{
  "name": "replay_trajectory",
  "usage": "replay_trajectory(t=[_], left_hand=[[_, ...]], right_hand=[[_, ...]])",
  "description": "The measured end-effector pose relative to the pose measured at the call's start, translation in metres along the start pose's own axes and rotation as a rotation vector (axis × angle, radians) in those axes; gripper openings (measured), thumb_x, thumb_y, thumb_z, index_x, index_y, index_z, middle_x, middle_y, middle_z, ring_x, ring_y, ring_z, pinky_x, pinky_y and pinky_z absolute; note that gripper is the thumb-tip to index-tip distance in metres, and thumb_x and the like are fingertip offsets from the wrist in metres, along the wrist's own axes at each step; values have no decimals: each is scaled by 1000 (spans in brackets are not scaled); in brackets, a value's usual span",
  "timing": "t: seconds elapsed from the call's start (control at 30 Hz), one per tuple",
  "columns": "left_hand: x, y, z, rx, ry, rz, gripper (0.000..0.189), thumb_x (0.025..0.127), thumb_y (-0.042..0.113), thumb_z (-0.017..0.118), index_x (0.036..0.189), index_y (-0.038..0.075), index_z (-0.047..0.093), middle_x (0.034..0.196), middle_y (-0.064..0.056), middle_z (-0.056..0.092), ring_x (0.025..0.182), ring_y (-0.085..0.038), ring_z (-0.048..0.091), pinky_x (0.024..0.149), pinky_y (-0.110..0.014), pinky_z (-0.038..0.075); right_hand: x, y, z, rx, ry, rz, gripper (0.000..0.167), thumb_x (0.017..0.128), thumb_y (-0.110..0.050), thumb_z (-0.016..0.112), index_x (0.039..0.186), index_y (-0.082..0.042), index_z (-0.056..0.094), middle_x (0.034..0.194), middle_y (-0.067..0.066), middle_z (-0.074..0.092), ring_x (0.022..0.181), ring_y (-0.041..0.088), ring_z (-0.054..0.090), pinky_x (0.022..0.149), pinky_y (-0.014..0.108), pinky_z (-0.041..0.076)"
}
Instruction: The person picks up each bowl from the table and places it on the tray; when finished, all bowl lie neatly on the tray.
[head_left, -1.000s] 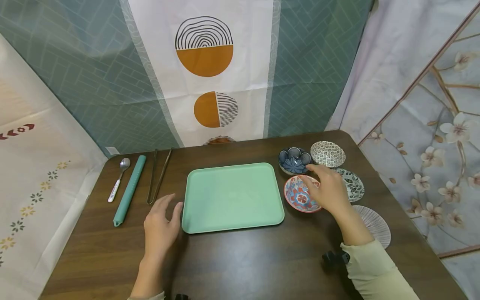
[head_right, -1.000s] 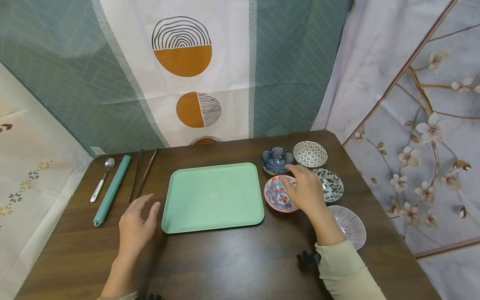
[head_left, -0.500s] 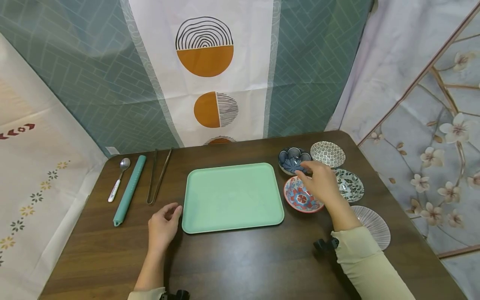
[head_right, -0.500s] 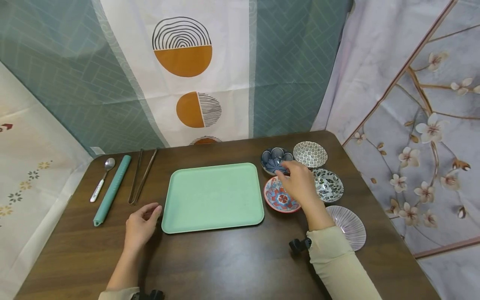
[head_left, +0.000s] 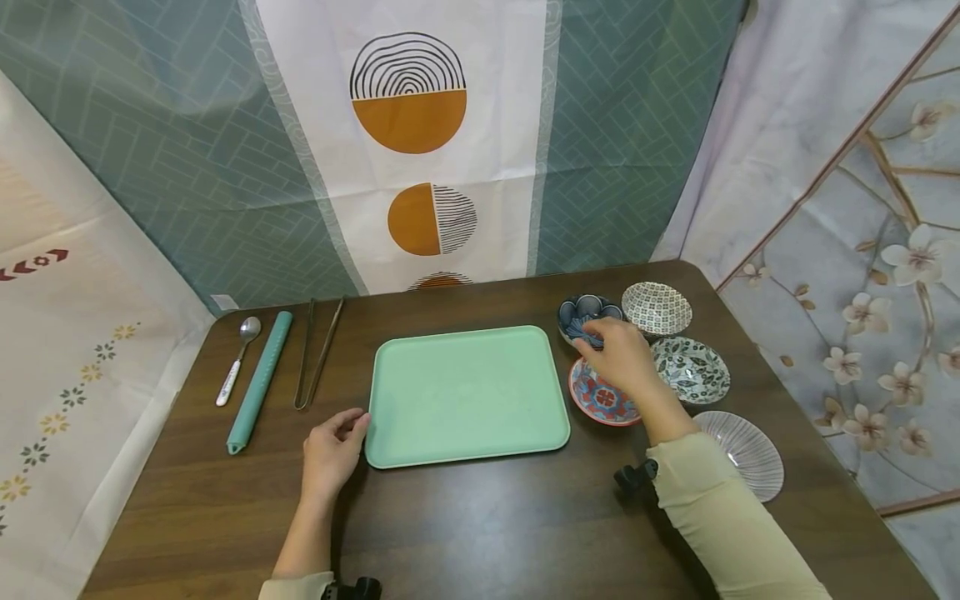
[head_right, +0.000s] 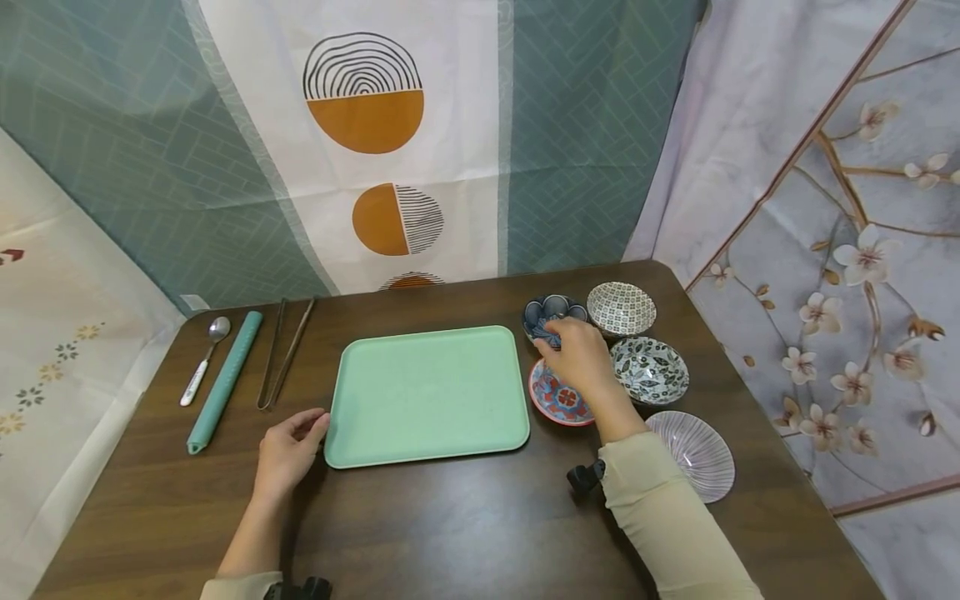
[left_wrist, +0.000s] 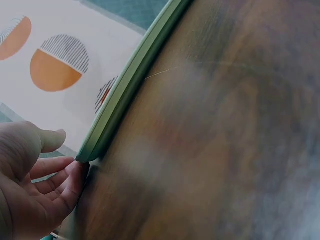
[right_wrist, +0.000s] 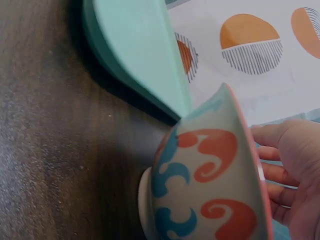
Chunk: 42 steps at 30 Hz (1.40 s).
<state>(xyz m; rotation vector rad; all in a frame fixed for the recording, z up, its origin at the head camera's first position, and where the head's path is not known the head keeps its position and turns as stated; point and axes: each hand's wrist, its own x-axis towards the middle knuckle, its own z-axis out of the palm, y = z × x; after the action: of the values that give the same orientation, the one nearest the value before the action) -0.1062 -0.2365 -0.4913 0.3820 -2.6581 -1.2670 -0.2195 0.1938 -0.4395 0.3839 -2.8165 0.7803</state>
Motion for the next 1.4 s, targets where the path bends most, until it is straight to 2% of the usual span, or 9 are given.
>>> replay_trajectory(t=[0.3, 0.5, 0.67, 0.8, 1.0, 1.1, 1.17, 1.27, 1.4], left_hand=[[1, -2, 0, -7, -14, -3, 30, 99, 22, 67, 116, -2, 73, 96, -15, 74, 81, -20, 63, 62, -22, 48], [0, -1, -3, -3, -33, -14, 32, 100, 25, 67, 118, -1, 72, 100, -16, 73, 86, -22, 64, 65, -21, 49], [2, 0, -6, 11, -52, -21, 34, 100, 29, 66, 119, 1, 73, 98, -14, 73, 85, -20, 64, 65, -21, 48], [3, -1, -6, 17, -71, -29, 34, 100, 30, 67, 117, 1, 73, 96, -12, 73, 81, -16, 63, 63, -21, 49], [4, -2, -5, 2, -106, -35, 33, 100, 27, 66, 117, 0, 73, 91, -11, 72, 74, -13, 62, 60, -23, 51], [4, -1, -5, -8, -111, -34, 32, 100, 27, 67, 117, 0, 73, 91, -12, 72, 73, -14, 62, 59, -23, 50], [3, 0, -5, -15, -111, -34, 32, 99, 27, 67, 117, 0, 73, 92, -12, 72, 71, -13, 63, 59, -23, 50], [2, -1, -6, -25, -112, -35, 33, 99, 27, 67, 117, 0, 73, 92, -12, 72, 70, -13, 64, 59, -23, 51], [2, -2, -6, -34, -108, -35, 32, 99, 26, 67, 117, 0, 73, 92, -13, 72, 70, -13, 65, 59, -23, 52]], right_hand=[[-2, 0, 1, -28, 28, -26, 32, 93, -26, 75, 115, -2, 75, 109, 17, 72, 97, 36, 67, 83, 53, 53], [-37, 5, -46, -42, 105, -83, 27, 91, -22, 76, 108, -2, 75, 98, 15, 73, 84, 33, 67, 71, 51, 52], [-84, 38, -91, -129, 155, -4, 33, 90, -24, 77, 109, 2, 73, 100, 21, 72, 84, 37, 67, 70, 56, 50], [-118, 76, -113, -147, 76, 119, 42, 92, -30, 76, 111, 7, 69, 99, 26, 71, 85, 43, 68, 73, 60, 49], [-147, 114, -126, -156, -149, 227, 53, 95, -42, 69, 111, 9, 69, 97, 23, 73, 89, 45, 68, 76, 61, 49], [-152, 124, -128, -146, -261, 213, 44, 97, -37, 68, 107, 6, 72, 96, 19, 74, 90, 42, 68, 76, 56, 52], [-154, 128, -126, -109, -309, 184, 32, 97, -29, 69, 103, 2, 74, 93, 13, 74, 86, 31, 69, 73, 48, 54], [-157, 133, -121, -36, -339, 120, 14, 98, -19, 67, 95, -7, 75, 83, -1, 70, 76, 9, 60, 65, 34, 50], [-160, 137, -116, 75, -324, 46, 19, 100, -12, 64, 82, -16, 70, 68, -15, 55, 64, -2, 45, 55, 25, 39]])
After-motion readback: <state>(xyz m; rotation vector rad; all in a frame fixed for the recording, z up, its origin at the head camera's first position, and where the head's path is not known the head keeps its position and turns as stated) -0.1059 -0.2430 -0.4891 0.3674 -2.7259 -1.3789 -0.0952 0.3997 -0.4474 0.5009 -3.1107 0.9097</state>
